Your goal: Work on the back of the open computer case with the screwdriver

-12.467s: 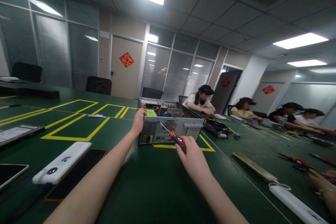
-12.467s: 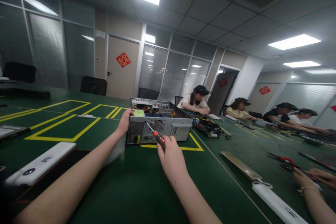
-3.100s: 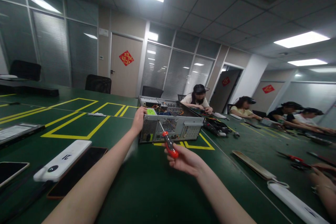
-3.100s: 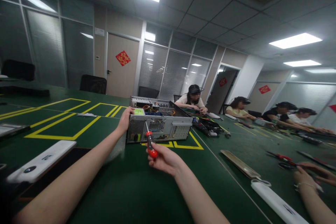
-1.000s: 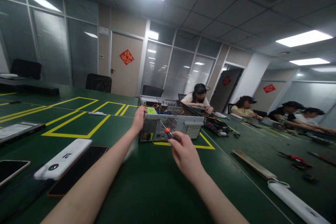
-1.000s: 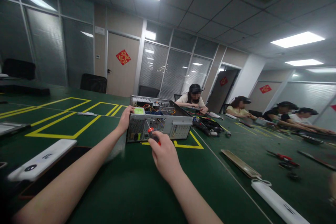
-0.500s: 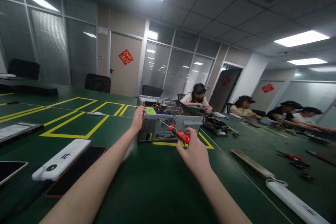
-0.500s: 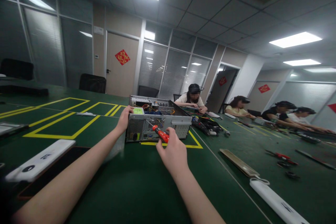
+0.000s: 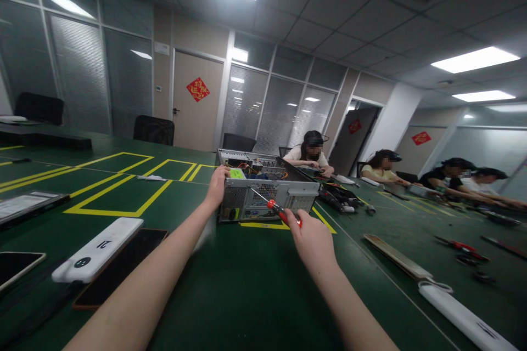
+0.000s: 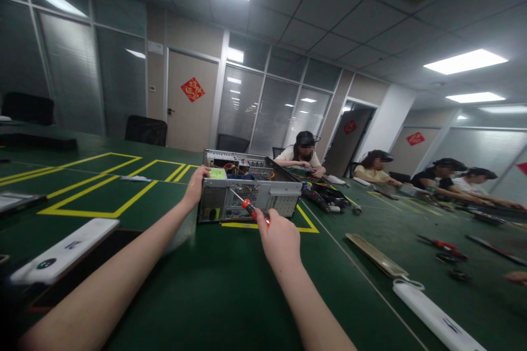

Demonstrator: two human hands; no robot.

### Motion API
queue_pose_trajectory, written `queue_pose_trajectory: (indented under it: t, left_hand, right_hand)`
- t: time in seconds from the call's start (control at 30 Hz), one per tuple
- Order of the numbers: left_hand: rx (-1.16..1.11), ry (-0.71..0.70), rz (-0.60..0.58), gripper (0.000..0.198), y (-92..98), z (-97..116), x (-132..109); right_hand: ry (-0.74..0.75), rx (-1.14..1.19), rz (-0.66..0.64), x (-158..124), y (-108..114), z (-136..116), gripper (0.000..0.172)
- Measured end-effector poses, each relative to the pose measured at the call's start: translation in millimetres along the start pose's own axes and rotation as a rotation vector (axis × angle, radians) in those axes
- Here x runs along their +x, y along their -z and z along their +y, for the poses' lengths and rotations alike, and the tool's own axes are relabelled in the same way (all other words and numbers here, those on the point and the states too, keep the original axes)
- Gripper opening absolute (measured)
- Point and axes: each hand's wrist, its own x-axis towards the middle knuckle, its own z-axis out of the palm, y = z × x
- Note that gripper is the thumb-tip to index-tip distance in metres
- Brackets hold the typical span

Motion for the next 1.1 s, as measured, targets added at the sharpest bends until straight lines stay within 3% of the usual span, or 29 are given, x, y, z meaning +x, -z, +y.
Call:
queue_pose_trajectory:
  t: [0.2,0.3,0.4,0.53,0.67,0.9,1.0,1.1]
  left_hand:
    - [-0.031,-0.006,0.023,0.035,-0.9,-1.0,-0.5]
    - [-0.021,-0.011,0.012,0.034,0.1,1.2,-0.7]
    - [-0.015,-0.008,0.0,0.034,1.3,3.2,-0.3]
    - [-0.015,-0.02,0.004,0.035,0.9,2.5,0.9]
    - [-0.019,-0.028,0.027,0.037,-1.8,-0.9,1.3]
    - [-0.033,-0.021,0.025,0.037,-2.6,-2.9,0.9]
    - [-0.036,-0.015,0.018,0.036,-2.1,-2.3,1.1]
    - [-0.032,-0.011,0.017,0.036,-1.5,-1.1,0.9]
  right_hand:
    - [0.232,0.379,0.197,1.9,-14.6,2.5,0.025]
    - [0.316,0.382,0.142,-4.3,-14.0,-3.2,0.02]
    - [0.353,0.339,0.061,-12.3,-9.6,-10.5,0.03]
    - [0.439,0.323,0.082,-17.2,-8.9,-15.4,0.028]
    - [0.374,0.291,0.193,-13.4,-13.7,-12.1,0.025]
    - [0.196,0.108,0.117,-9.5,-14.9,-10.1,0.035]
    - [0.197,0.1,0.104,-11.1,-15.2,-11.0,0.035]
    - [0.268,0.146,0.17,-11.6,-15.9,-9.9,0.032]
